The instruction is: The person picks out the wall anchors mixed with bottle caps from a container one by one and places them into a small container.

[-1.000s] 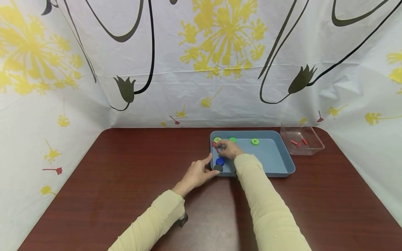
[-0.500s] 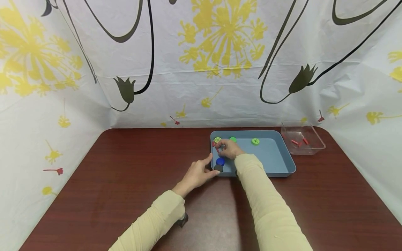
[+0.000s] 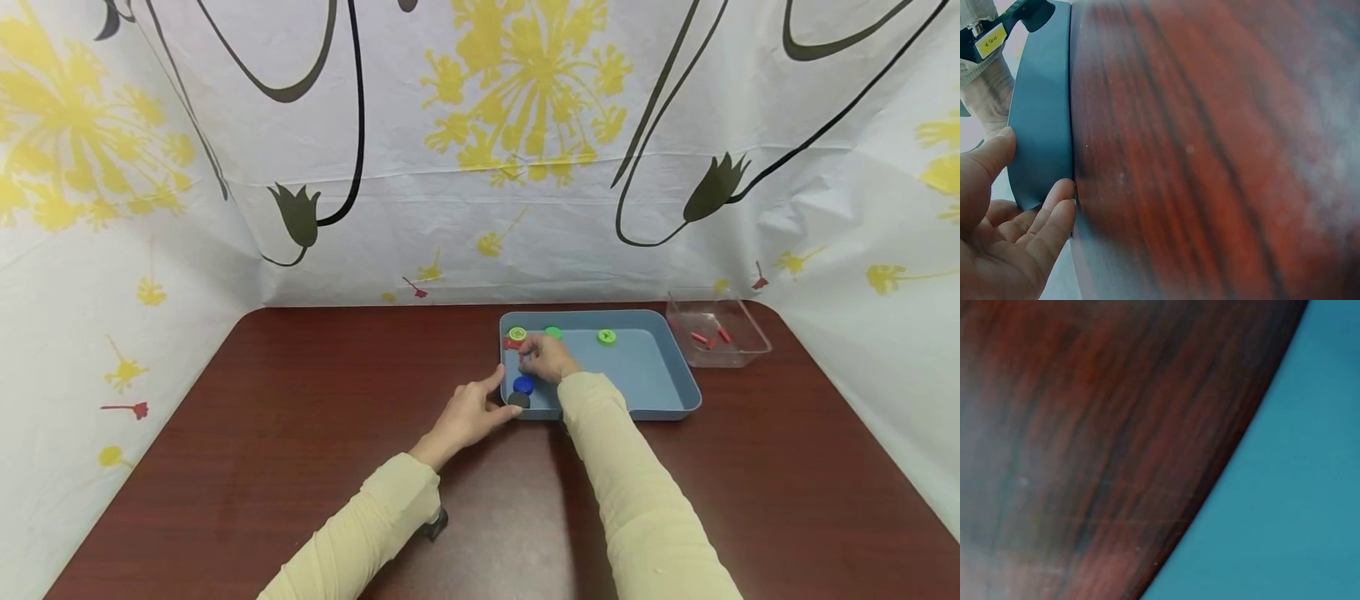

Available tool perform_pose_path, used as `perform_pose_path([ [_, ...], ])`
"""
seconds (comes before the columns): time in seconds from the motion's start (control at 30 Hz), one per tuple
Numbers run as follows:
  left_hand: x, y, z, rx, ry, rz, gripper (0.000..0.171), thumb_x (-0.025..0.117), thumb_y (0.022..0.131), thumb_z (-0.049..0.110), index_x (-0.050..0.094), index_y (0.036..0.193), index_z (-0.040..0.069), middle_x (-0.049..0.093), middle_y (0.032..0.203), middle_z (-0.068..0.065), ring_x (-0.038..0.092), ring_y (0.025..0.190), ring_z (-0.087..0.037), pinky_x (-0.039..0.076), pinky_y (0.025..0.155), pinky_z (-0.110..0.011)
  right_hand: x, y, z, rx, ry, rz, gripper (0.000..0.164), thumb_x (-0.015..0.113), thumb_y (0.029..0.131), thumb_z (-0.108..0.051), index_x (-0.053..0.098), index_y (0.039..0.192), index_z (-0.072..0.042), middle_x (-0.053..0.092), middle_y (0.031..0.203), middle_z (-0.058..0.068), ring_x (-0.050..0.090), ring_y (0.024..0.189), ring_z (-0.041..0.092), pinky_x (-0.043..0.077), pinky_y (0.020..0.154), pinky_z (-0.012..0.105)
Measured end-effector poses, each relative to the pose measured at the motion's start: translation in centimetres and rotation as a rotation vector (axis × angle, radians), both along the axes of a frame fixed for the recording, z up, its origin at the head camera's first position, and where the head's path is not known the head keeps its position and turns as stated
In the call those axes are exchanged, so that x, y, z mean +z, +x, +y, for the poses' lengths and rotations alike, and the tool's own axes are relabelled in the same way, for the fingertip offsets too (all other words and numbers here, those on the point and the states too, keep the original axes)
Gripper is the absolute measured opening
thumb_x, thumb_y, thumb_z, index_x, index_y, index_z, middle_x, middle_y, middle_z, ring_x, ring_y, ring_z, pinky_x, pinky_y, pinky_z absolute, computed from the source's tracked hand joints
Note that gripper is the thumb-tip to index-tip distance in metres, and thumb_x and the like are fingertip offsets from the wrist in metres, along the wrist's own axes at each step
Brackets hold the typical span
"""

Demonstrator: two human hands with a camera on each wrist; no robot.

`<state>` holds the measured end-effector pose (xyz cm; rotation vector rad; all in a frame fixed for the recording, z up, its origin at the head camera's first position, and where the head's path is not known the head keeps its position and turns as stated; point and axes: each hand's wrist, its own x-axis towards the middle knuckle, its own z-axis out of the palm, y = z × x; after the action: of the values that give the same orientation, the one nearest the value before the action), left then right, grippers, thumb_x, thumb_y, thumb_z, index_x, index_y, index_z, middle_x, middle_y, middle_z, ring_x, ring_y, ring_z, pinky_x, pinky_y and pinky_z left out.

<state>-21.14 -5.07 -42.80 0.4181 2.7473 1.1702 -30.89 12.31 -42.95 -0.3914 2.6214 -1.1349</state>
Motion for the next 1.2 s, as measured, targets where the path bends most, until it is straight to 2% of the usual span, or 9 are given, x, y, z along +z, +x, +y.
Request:
perform_pose_path([
  [0.4,-0.1,0.1,0.1,0.009,-0.002,-0.007,0.075,0.066,0.087,0.039,0.032,0.147,0.011,0.072,0.090,-0.006,0.066,0.072,-0.006,0.049,0.064,-0.024,-0.1,0.9,0.5,-0.145,-0.039,0.029,0.020,0.063,0.088,-0.006,0.061,0.104,0.007,0.050,0.067,0.001,0.042,0.057,0.011,0.039,0.055,0.025],
  [0.63,-0.1,0.1,0.1,-0.002,-0.010,0.005,0.075,0.066,0.087,0.039,0.031,0.147,0.009,0.070,0.080,-0.004,0.062,0.064,-0.003,0.046,0.060,-0.021,0.7,1.3,1.8,-0.261,-0.108,0.064,0.025,0.059,0.091,-0.007,0.057,0.110,0.010,0.052,0.071,0.004,0.044,0.056,0.010,0.040,0.054,0.025],
  [0.83,-0.1,0.1,0.1,0.009,-0.018,0.012,0.075,0.066,0.087,0.038,0.032,0.147,0.009,0.070,0.083,-0.006,0.063,0.065,-0.004,0.046,0.060,-0.020,1.8,1.3,3.6,-0.400,-0.199,0.140,0.028,0.059,0.091,-0.009,0.055,0.111,0.010,0.049,0.078,0.004,0.043,0.060,0.008,0.039,0.055,0.022],
  [0.93,-0.1,0.1,0.1,0.010,-0.021,-0.002,0.075,0.066,0.087,0.038,0.030,0.148,0.010,0.068,0.074,-0.004,0.061,0.061,-0.003,0.043,0.057,-0.020,2.2,1.3,4.9,-0.466,-0.257,0.162,0.030,0.059,0.092,-0.010,0.054,0.114,0.009,0.046,0.078,0.002,0.041,0.059,0.005,0.038,0.054,0.020],
  [1.07,-0.2,0.2,0.2,0.007,-0.012,-0.013,0.076,0.066,0.087,0.037,0.029,0.148,0.011,0.059,0.058,0.001,0.054,0.053,-0.004,0.038,0.052,-0.020,2.9,1.4,6.8,-0.589,-0.288,0.218,0.033,0.060,0.091,-0.013,0.054,0.116,0.007,0.045,0.075,-0.002,0.041,0.054,0.000,0.038,0.051,0.018],
  [1.2,-0.2,0.3,0.3,0.008,0.001,-0.017,0.076,0.066,0.087,0.037,0.029,0.148,0.011,0.054,0.054,0.002,0.052,0.049,-0.005,0.036,0.050,-0.021,3.6,1.6,8.7,-0.705,-0.342,0.270,0.034,0.061,0.090,-0.015,0.055,0.116,0.006,0.046,0.067,-0.009,0.043,0.047,-0.004,0.039,0.048,0.015],
])
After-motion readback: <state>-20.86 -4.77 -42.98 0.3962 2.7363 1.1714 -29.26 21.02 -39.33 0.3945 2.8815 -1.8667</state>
